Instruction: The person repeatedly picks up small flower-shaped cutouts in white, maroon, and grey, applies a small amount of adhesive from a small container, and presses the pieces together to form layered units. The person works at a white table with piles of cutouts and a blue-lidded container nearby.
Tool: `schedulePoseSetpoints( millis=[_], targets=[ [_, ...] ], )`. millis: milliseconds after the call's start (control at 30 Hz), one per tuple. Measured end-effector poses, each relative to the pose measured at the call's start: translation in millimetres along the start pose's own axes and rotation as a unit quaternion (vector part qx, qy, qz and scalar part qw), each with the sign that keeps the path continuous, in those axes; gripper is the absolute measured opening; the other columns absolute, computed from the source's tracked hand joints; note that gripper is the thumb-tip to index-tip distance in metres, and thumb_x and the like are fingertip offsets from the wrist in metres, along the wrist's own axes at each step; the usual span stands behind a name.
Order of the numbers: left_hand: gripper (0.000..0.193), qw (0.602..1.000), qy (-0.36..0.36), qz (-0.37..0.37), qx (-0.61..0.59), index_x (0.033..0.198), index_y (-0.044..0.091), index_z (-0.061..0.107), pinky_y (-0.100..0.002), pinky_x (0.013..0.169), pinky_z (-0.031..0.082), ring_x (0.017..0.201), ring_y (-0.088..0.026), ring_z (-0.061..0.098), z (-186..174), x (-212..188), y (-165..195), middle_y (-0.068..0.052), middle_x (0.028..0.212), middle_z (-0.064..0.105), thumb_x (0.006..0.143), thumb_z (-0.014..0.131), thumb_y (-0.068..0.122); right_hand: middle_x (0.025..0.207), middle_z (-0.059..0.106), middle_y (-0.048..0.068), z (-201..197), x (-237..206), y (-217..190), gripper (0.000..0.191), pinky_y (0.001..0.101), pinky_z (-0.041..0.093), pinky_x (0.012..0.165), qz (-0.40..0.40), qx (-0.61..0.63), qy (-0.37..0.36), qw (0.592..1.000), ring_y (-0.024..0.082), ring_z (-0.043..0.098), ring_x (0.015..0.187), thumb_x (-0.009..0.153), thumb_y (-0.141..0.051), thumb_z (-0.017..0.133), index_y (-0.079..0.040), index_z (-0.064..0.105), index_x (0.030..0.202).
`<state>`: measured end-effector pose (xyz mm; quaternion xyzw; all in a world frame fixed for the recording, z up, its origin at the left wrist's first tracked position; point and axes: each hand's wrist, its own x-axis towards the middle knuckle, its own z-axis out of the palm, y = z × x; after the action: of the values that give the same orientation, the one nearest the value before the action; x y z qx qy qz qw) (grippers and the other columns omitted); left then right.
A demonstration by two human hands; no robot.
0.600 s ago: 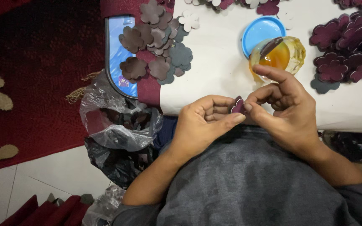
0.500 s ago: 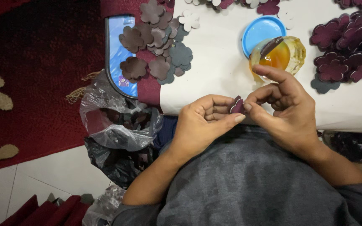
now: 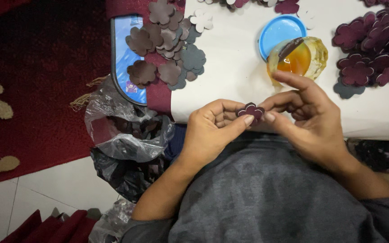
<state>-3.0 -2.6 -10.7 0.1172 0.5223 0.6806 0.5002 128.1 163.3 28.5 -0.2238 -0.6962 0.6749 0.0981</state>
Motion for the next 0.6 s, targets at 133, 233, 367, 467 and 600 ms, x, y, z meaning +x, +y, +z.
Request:
schedulePoseSetpoints(
  millis=[133,233,367,467,600],
  targets=[
    [0.023,1.000,0.002,-0.005,-0.006,0.117,-0.009,0.066,-0.024,0.084,0.061,0.093,-0.013,0.074,1.8,1.2,-0.4,-0.014,0.105,0.076,0.097,0.071,-0.001,0.110,0.072,0.010,3.1,3.6,-2.0,0.070,0.0238,0.056,0.090,0.040,-0.009,-0.013,0.999,0.012,0.069,0.102,0.089,0.004,0.071,0.001,0.042,0.154],
    [0.022,1.000,0.000,-0.007,-0.009,0.117,-0.010,0.067,-0.024,0.084,0.061,0.092,-0.013,0.074,2.2,0.7,0.4,-0.014,0.104,0.076,0.097,0.071,0.000,0.106,0.073,0.009,4.3,3.7,-2.4,0.071,0.0223,0.056,0.088,0.046,-0.009,-0.012,0.999,0.011,0.069,0.100,0.090,0.003,0.071,0.001,0.043,0.154],
    [0.023,1.000,0.003,-0.012,0.016,0.117,-0.009,0.067,-0.024,0.083,0.061,0.091,-0.013,0.074,2.5,0.0,2.6,-0.014,0.103,0.076,0.097,0.070,0.001,0.103,0.073,0.008,4.7,3.9,-1.0,0.070,0.0203,0.056,0.082,0.045,-0.008,-0.008,0.999,0.009,0.070,0.095,0.090,0.003,0.072,0.001,0.043,0.154],
    [0.022,1.000,-0.004,-0.003,0.011,0.118,-0.008,0.067,-0.024,0.086,0.061,0.094,-0.012,0.074,3.8,1.1,3.5,-0.013,0.105,0.076,0.098,0.069,0.003,0.102,0.073,0.007,3.8,3.5,0.1,0.070,0.0198,0.056,0.081,0.049,-0.009,0.000,0.999,0.009,0.070,0.094,0.090,0.003,0.072,0.001,0.043,0.154],
    [0.020,1.000,0.016,-0.003,0.025,0.116,-0.007,0.068,-0.024,0.087,0.061,0.095,-0.013,0.074,4.6,0.6,3.8,-0.012,0.105,0.076,0.098,0.069,0.004,0.102,0.073,0.008,3.8,2.9,1.6,0.070,0.0199,0.056,0.082,0.049,-0.004,0.005,0.999,0.009,0.069,0.094,0.090,0.003,0.072,0.001,0.043,0.154]
  ],
)
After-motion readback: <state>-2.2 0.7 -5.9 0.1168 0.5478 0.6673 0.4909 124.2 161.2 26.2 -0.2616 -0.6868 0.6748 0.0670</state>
